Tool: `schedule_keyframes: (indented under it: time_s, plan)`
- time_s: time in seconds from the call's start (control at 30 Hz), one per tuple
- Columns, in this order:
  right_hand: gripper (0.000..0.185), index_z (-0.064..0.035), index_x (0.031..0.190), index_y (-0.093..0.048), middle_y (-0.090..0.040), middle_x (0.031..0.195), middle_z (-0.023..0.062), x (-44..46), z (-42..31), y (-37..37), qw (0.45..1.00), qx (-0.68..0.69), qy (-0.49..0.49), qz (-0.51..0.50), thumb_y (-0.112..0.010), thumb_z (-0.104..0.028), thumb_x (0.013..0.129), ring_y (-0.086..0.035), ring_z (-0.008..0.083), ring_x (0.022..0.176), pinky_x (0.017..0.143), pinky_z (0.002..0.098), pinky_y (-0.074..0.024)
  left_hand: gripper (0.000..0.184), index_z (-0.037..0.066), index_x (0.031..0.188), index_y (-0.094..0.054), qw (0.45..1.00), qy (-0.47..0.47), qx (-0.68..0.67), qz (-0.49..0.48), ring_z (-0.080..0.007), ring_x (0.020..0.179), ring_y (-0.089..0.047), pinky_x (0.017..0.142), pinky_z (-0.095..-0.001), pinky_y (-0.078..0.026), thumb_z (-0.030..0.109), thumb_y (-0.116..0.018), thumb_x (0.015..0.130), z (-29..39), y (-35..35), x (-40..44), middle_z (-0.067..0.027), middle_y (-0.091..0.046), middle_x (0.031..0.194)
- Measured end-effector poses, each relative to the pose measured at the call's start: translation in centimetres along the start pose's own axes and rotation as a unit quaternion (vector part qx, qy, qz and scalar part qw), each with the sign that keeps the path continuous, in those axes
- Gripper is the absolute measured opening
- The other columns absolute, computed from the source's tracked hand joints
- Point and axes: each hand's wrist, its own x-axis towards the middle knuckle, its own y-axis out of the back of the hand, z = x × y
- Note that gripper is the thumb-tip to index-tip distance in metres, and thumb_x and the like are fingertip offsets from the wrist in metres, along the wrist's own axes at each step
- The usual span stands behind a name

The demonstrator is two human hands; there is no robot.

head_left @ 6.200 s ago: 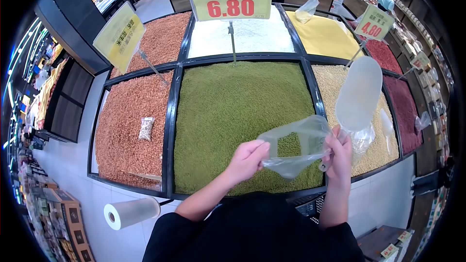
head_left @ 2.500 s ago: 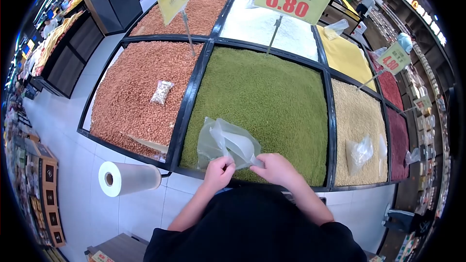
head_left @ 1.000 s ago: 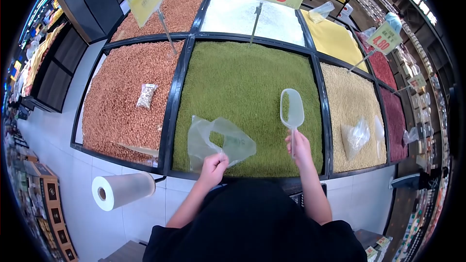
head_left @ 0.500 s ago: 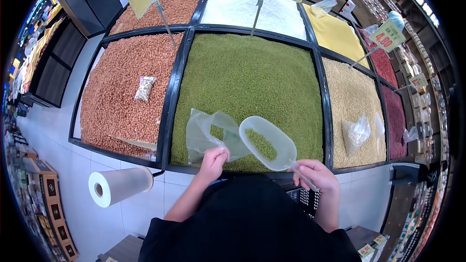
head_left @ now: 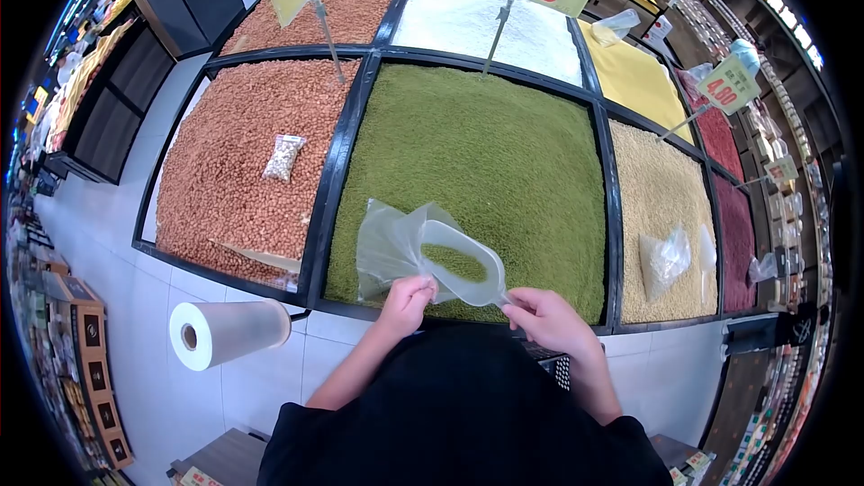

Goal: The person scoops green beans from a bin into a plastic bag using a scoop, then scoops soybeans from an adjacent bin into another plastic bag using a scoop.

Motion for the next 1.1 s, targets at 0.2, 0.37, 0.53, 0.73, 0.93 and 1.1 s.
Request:
schedule_keyframes:
  time_s: [0.2, 0.37, 0.53, 0.73, 0.93, 1.1]
  plan:
    - [0.026, 0.0018, 0.108, -0.067, -0.067, 0.077, 0.0103, 1.2, 0.2, -1.0, 0.994, -0.059, 0.08, 0.047, -0.065, -0.022, 0.098, -0.062, 0.017, 0.067, 0.065, 0.034, -0.05, 0.014, -0.005, 0.082, -0.057, 1.0, 0.01, -0.007, -0.006, -0.019, 0.067, -0.057, 0.067, -0.0319, -0.048, 0.001, -0.048, 0.091, 0.5, 0.1, 0.1, -0.0111, -0.059, 0.073]
    - [0.027, 0.0018, 0.117, -0.066, -0.064, 0.079, 0.0021, 1.4, -0.4, -1.5, 0.995, -0.049, 0.08, 0.045, -0.066, -0.017, 0.097, -0.054, 0.008, 0.069, 0.064, 0.0263, -0.046, 0.014, -0.005, 0.082, -0.057, 1.0, 0.011, -0.012, -0.01, -0.0189, 0.067, -0.057, 0.066, -0.0318, -0.048, 0.001, -0.048, 0.091, -0.1, 0.2, 0.0, -0.0111, -0.059, 0.073]
    - [0.032, 0.0017, 0.12, -0.067, -0.069, 0.082, 0.0063, 1.7, -0.4, -2.4, 0.988, -0.096, 0.094, 0.079, -0.07, -0.018, 0.095, -0.059, 0.0109, 0.07, 0.067, 0.0278, -0.0495, 0.014, -0.005, 0.081, -0.057, 1.0, -0.015, -0.011, 0.019, -0.0189, 0.066, -0.056, 0.065, -0.032, -0.047, 0.002, -0.048, 0.09, -0.4, 0.4, 0.1, -0.0106, -0.058, 0.073]
    - [0.035, -0.0026, 0.117, -0.066, -0.07, 0.085, 0.0149, 2.5, -0.4, -3.5, 0.971, -0.169, 0.126, 0.116, -0.073, -0.023, 0.09, -0.068, 0.0312, 0.074, 0.069, 0.0395, -0.0541, 0.015, -0.004, 0.079, -0.056, 0.999, -0.018, -0.02, 0.029, -0.0181, 0.065, -0.055, 0.063, -0.0316, -0.046, 0.002, -0.048, 0.089, -0.3, 0.4, 0.2, -0.0095, -0.057, 0.071]
    - [0.04, -0.0033, 0.118, -0.067, -0.07, 0.097, 0.0149, 3.1, 1.2, -4.4, 0.93, -0.248, 0.178, 0.207, -0.079, -0.014, 0.081, -0.069, 0.0332, 0.086, 0.079, 0.0392, -0.0557, 0.014, -0.003, 0.078, -0.056, 0.998, -0.029, -0.023, 0.044, -0.0176, 0.062, -0.053, 0.061, -0.0316, -0.044, 0.002, -0.048, 0.089, -0.7, 0.2, 0.0, -0.0093, -0.057, 0.07]
    - [0.034, -0.0019, 0.118, -0.065, -0.068, 0.09, 0.0097, 2.4, 4.0, -3.8, 0.938, -0.153, 0.2, 0.24, -0.075, -0.007, 0.085, -0.068, 0.0184, 0.078, 0.069, 0.0299, -0.0536, 0.015, -0.003, 0.078, -0.056, 0.998, -0.031, -0.024, 0.046, -0.0171, 0.061, -0.052, 0.06, -0.0312, -0.043, 0.001, -0.046, 0.088, -0.9, 0.3, 0.1, -0.0092, -0.057, 0.069]
